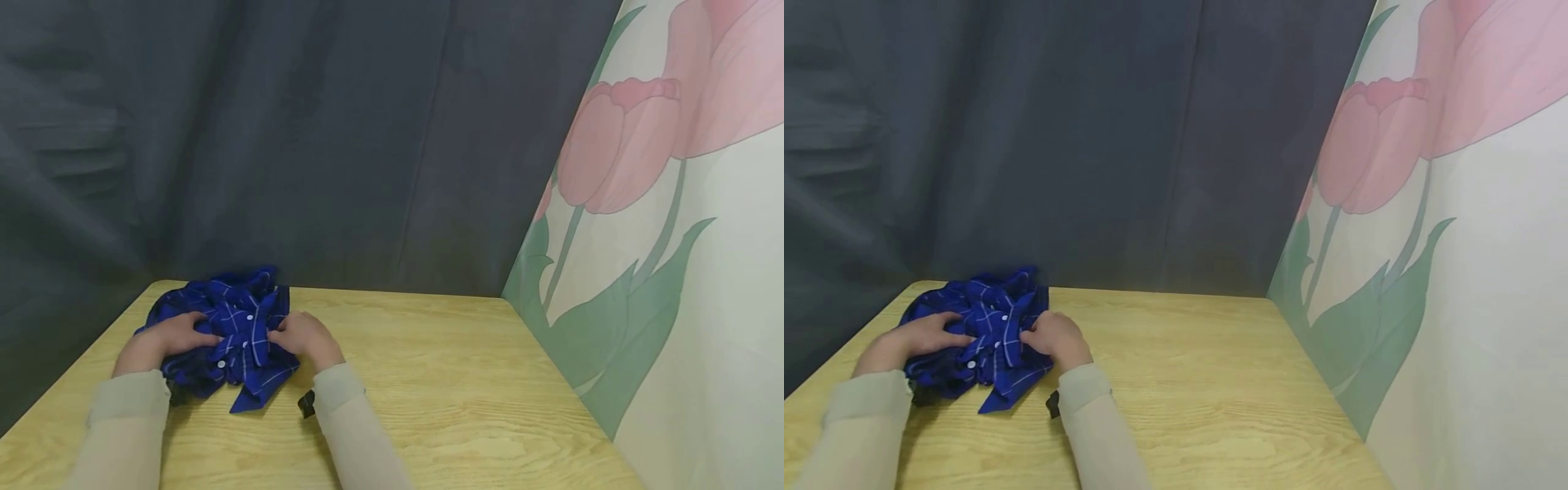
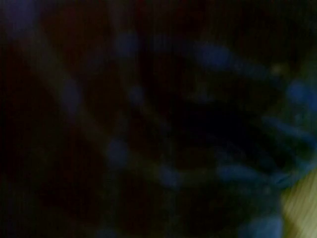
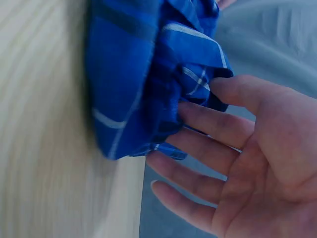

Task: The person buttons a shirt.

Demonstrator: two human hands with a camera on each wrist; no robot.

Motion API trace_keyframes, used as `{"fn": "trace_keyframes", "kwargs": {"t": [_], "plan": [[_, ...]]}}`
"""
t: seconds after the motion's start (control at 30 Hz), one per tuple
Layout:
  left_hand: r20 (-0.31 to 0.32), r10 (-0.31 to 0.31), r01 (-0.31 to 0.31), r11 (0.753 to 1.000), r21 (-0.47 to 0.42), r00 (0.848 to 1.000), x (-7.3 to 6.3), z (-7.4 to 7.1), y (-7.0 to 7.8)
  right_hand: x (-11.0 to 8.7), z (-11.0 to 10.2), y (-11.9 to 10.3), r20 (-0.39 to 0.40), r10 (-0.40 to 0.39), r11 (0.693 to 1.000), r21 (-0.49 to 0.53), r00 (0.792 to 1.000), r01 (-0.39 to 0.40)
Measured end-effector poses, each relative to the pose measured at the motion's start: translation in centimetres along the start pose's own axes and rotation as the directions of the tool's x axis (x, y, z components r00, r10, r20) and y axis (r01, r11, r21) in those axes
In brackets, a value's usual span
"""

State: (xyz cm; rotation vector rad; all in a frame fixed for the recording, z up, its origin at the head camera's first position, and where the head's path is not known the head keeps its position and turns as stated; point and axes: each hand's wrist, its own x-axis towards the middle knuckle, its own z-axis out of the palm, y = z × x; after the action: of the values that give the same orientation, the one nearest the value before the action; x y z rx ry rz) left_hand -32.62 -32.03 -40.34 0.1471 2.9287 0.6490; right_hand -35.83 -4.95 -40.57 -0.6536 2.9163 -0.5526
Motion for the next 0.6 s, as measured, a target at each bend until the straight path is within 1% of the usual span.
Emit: {"fn": "trace_keyframes", "kwargs": {"t": [0.17,0.3,0.47,0.6], "plan": [[0.011,0.037,-0.037,0.999,0.000,0.999,0.3,0.8,1.7,-0.2,-0.9,1.9,-0.029,0.054,0.995,0.080,0.998,-0.052],[0.016,0.076,-0.076,0.997,0.003,0.997,0.4,1.2,3.0,-0.3,-1.7,3.5,-0.017,0.091,0.988,0.129,0.996,-0.088],[0.009,0.109,-0.109,0.994,-0.014,0.994,1.2,2.0,4.7,-0.8,-3.4,5.5,-0.004,0.100,0.977,0.190,0.995,-0.098],[0.012,0.127,-0.127,0.992,-0.025,0.992,2.0,2.0,6.1,-1.0,-5.2,6.9,0.010,0.084,0.966,0.244,0.996,-0.084]]}}
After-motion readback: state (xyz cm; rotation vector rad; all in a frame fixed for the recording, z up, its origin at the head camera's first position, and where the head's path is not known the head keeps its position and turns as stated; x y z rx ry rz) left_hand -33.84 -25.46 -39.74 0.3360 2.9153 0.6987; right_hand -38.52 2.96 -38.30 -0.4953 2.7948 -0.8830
